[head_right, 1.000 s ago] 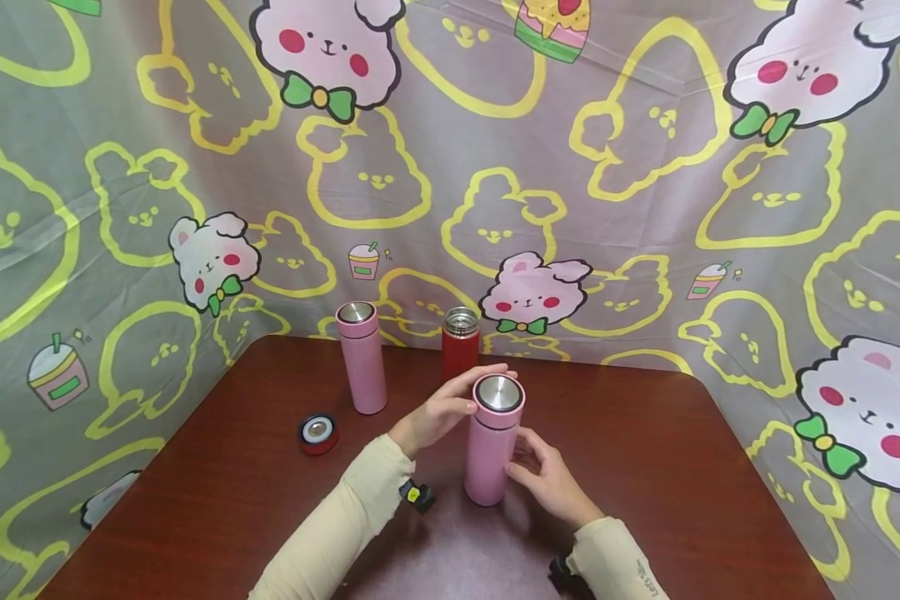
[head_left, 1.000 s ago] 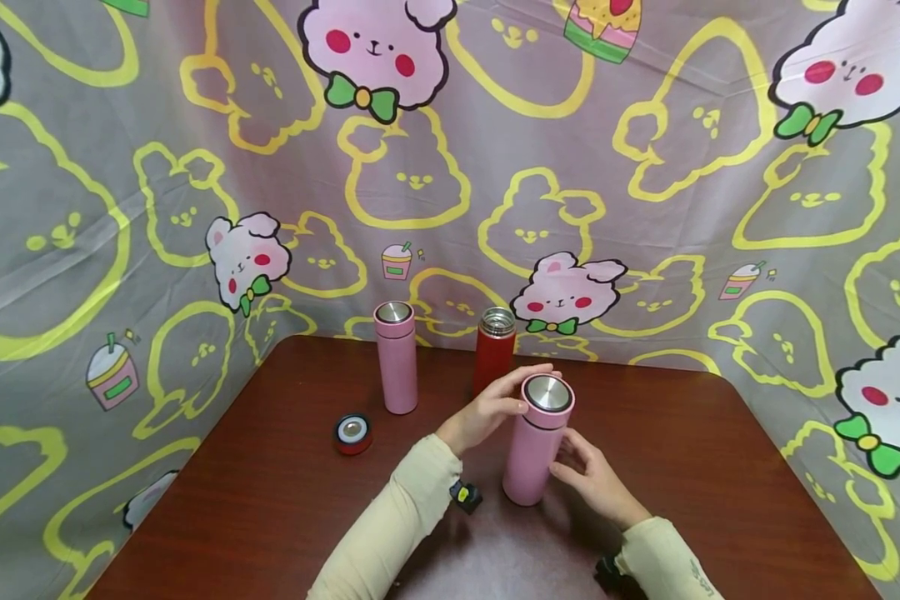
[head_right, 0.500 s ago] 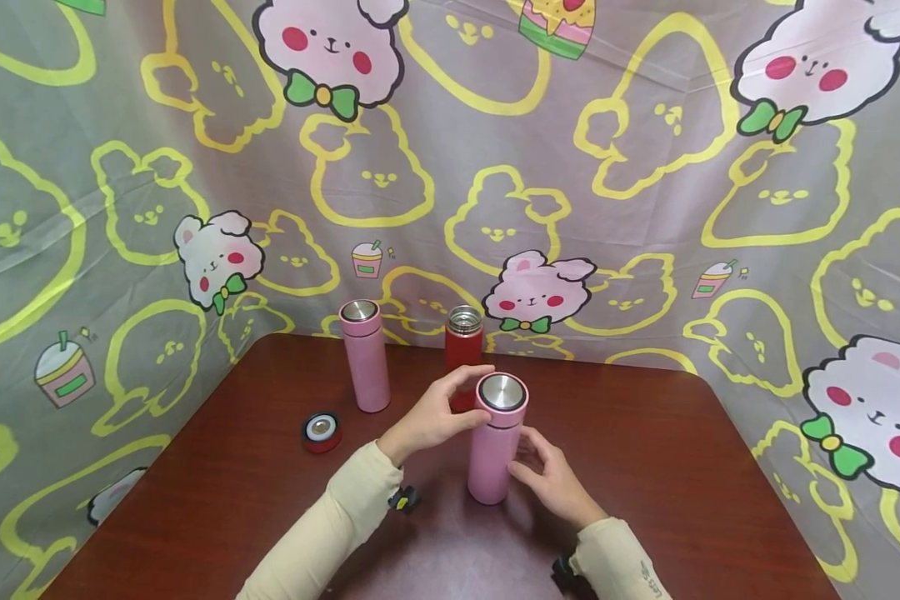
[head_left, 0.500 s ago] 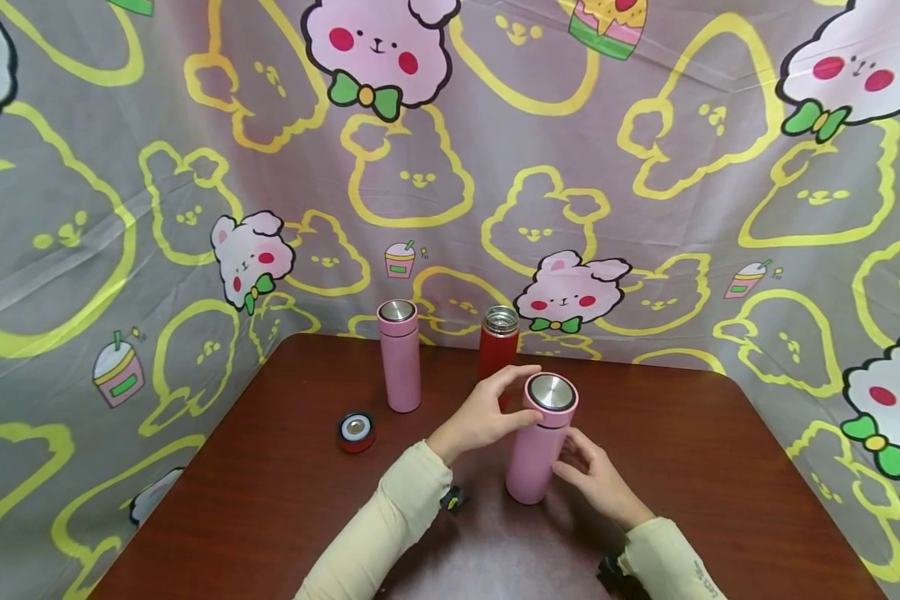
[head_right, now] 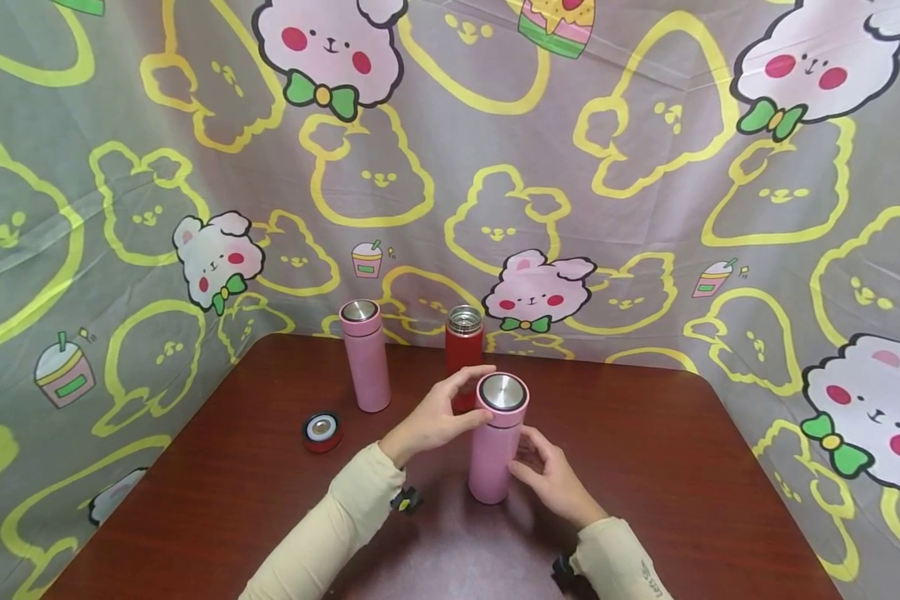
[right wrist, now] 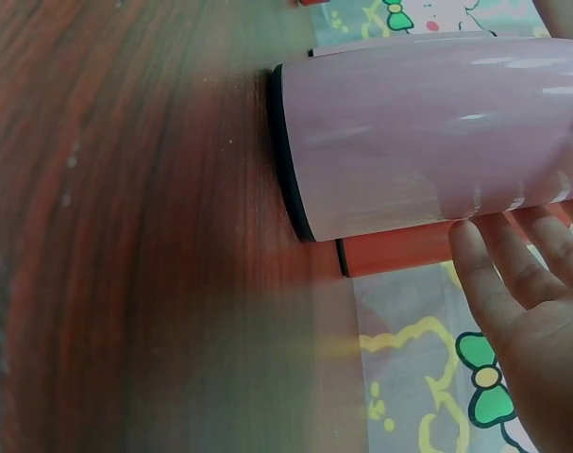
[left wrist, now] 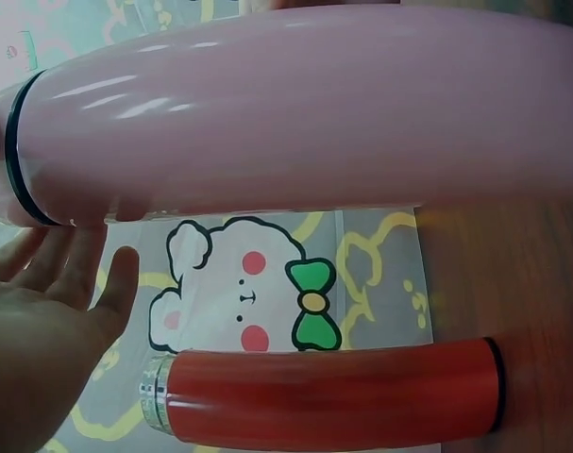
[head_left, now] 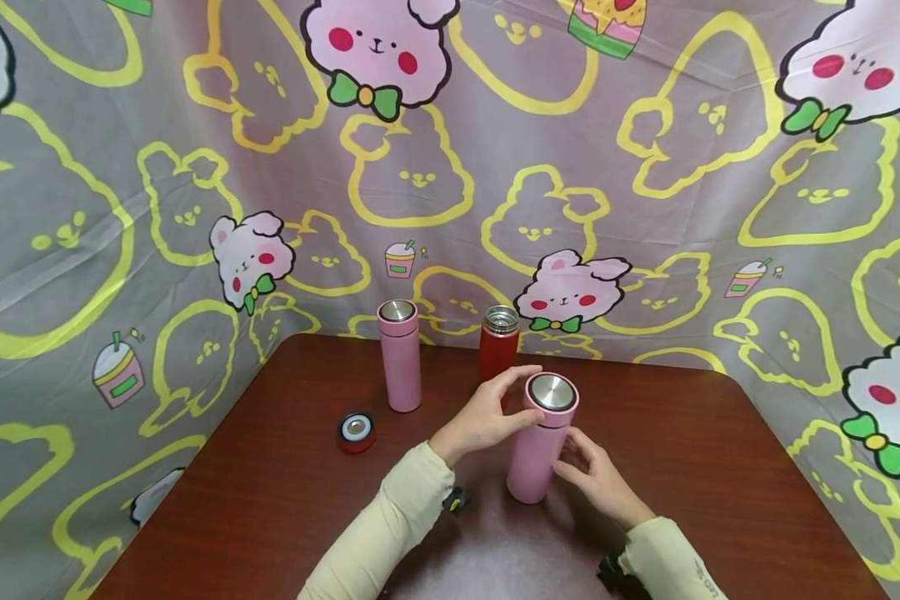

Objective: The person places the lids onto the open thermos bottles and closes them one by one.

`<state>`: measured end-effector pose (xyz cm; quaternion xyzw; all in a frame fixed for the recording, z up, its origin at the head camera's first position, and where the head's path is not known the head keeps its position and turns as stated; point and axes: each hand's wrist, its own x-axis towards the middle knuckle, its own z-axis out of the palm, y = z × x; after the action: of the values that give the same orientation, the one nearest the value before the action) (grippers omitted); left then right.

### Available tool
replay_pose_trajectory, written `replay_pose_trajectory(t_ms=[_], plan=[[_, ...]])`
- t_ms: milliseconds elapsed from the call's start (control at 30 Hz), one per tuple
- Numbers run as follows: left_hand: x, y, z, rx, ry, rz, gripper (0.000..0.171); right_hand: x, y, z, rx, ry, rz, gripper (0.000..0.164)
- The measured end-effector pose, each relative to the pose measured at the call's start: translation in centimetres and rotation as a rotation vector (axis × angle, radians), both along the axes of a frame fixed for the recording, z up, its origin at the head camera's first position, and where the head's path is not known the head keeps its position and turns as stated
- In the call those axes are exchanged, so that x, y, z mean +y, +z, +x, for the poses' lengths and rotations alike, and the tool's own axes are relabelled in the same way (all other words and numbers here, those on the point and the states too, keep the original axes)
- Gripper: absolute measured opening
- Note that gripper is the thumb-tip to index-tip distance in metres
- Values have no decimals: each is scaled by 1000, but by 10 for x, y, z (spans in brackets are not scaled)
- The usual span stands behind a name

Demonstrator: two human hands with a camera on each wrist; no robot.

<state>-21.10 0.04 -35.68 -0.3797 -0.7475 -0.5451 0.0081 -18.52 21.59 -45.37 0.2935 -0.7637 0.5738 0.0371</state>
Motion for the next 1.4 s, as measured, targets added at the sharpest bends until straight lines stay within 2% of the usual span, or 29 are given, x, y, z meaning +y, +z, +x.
replay_pose_trajectory(t_ms=[233,300,500,667,767,833,933,1067,1100,1400], plan=[[1,-1,-2,-26,-123,64,50,1,-1,1,-8,-6,-5,42],[2,-1,-2,-49,-146,58,52,1,-1,0,6,5,-5,42],[5,-3,-6,-96,-117,27,60,0,0,-1,38,36,-3,43],[6,-5,-9,-147,-132,76,58,0,1,-1,40,36,-9,43],[7,-7,-10,-191,-177,129,53,-1,0,-1,45,34,-14,43],[7,-8,-12,-194,-208,152,50,-1,0,-1,47,32,-12,43],[9,-15,-17,-209,-273,192,46,-1,1,0,52,18,-4,44],[12,-16,-21,-235,-394,239,47,-3,2,1,61,1,13,43],[12,-14,-19,-243,-413,245,48,-3,2,1,58,-1,16,42],[23,-30,-38,-319,-469,297,57,-1,-2,-3,61,12,13,42]])
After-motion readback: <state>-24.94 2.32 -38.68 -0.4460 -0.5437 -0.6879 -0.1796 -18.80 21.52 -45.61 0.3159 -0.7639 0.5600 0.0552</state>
